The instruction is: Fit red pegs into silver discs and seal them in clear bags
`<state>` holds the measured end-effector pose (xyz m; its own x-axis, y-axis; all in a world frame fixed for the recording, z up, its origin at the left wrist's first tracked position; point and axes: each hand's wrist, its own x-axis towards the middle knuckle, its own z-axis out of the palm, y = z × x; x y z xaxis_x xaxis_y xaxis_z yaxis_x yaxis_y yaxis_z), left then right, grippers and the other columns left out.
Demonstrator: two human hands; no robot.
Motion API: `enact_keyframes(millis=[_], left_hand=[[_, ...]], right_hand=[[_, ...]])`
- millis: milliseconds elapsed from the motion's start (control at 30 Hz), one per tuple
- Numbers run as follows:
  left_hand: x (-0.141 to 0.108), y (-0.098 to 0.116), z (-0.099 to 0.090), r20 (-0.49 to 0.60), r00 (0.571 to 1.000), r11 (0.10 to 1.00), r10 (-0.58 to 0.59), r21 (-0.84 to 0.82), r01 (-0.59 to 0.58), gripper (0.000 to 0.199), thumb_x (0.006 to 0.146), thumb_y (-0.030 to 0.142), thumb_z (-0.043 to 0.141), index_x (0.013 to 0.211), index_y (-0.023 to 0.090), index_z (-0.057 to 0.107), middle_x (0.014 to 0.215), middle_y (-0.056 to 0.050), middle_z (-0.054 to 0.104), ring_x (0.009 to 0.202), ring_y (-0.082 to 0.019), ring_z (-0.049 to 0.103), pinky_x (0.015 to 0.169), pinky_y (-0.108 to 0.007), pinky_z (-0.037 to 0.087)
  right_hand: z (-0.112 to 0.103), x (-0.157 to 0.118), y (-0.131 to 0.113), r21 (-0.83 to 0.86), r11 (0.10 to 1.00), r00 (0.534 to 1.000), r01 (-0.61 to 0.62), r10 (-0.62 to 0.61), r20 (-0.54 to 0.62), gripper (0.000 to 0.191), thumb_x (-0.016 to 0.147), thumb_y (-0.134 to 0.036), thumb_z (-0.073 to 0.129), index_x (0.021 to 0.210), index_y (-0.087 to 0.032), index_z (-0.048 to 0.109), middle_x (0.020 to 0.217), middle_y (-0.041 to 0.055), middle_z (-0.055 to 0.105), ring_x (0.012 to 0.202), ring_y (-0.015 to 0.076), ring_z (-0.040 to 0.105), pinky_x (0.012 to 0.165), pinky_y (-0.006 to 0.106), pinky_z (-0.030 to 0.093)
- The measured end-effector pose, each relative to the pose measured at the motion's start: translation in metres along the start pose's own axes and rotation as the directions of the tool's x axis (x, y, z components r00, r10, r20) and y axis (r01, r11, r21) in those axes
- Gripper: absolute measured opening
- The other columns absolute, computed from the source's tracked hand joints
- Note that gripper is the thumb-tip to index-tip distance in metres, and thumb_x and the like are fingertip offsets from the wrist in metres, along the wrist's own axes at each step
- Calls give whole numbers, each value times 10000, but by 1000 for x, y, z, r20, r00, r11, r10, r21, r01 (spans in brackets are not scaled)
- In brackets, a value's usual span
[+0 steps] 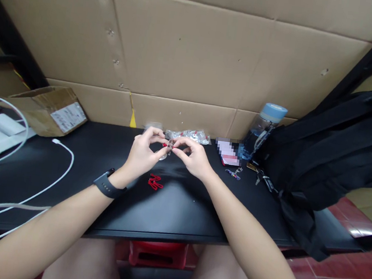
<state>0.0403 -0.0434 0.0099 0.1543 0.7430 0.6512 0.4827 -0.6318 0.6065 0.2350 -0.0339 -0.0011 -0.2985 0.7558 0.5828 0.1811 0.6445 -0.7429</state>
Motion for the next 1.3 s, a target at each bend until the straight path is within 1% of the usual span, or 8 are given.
enact_keyframes(millis=[167, 267, 367, 567, 700, 867, 1100, 1300], left_hand=[[2, -7, 2, 52, 999, 999, -6, -45, 8, 280, 870, 230, 717, 1069, 234, 520, 949, 1, 746, 935, -224, 754, 958, -380, 442], [5, -16, 3, 53, 998, 1000, -23, -20, 24, 123, 982, 287, 565, 1090, 231, 549, 990, -24, 746, 955, -207, 728, 932, -359, 462], [9, -29, 3, 72, 995, 996, -63, 65, 59, 166, 1028, 308, 448, 1058, 230, 592, 1049, -42, 730, 1026, -212, 686, 921, -354, 463], [8, -57, -2, 329, 931, 886, -157, 464, -15, 207, 942, 356, 580, 1082, 254, 694, 1199, -69, 703, 1173, -316, 587, 937, -451, 391], [9, -58, -7, 447, 884, 834, -134, 533, -144, 182, 924, 365, 606, 1005, 271, 740, 1076, -58, 746, 1103, -302, 597, 890, -428, 351], [14, -52, -14, 451, 881, 825, -144, 547, -146, 143, 851, 237, 603, 802, 259, 735, 818, -34, 765, 907, -249, 638, 868, -409, 319], [14, -65, -27, 490, 859, 841, -147, 519, -153, 208, 767, 174, 594, 634, 270, 723, 660, -42, 723, 729, -242, 661, 906, -434, 327], [12, -70, -37, 451, 878, 852, -158, 512, -109, 274, 757, 144, 596, 895, 288, 784, 825, -75, 756, 770, -279, 697, 749, -354, 443]], right_hand=[[-5, 0, -3, -345, 924, 986, 165, -145, 83, 73, 985, -235, 556, 959, -216, 621, 1254, 120, 654, 1200, 257, 605, 1001, 434, 493], [-10, 0, 2, -504, 848, 984, 166, -106, 147, 80, 983, -201, 527, 959, -206, 602, 1329, 151, 579, 1288, 293, 523, 1104, 514, 398], [-15, -1, 6, -598, 788, 979, 147, -28, 203, 90, 982, -199, 527, 920, -199, 593, 1358, 156, 544, 1291, 314, 487, 1109, 543, 370], [-24, 0, 5, -612, 762, 953, 212, -23, 302, 95, 992, -168, 504, 934, -194, 574, 1247, 137, 591, 1204, 282, 520, 1059, 459, 409], [-25, 0, 2, -610, 761, 943, 220, -7, 331, 111, 974, -121, 498, 910, -188, 559, 1062, 107, 634, 1038, 243, 566, 950, 382, 445], [-21, -1, 5, -571, 815, 932, 101, 123, 340, 124, 938, -99, 515, 891, -188, 586, 897, 51, 655, 801, 175, 583, 761, 287, 433], [-13, -4, 10, -531, 846, 904, 48, 190, 384, 110, 911, -126, 597, 912, -200, 678, 774, 11, 697, 691, 146, 617, 661, 250, 401], [-16, -5, 15, -554, 823, 868, 124, 180, 462, 188, 848, -162, 727, 1023, -226, 744, 957, 40, 741, 849, 181, 675, 745, 270, 450]])
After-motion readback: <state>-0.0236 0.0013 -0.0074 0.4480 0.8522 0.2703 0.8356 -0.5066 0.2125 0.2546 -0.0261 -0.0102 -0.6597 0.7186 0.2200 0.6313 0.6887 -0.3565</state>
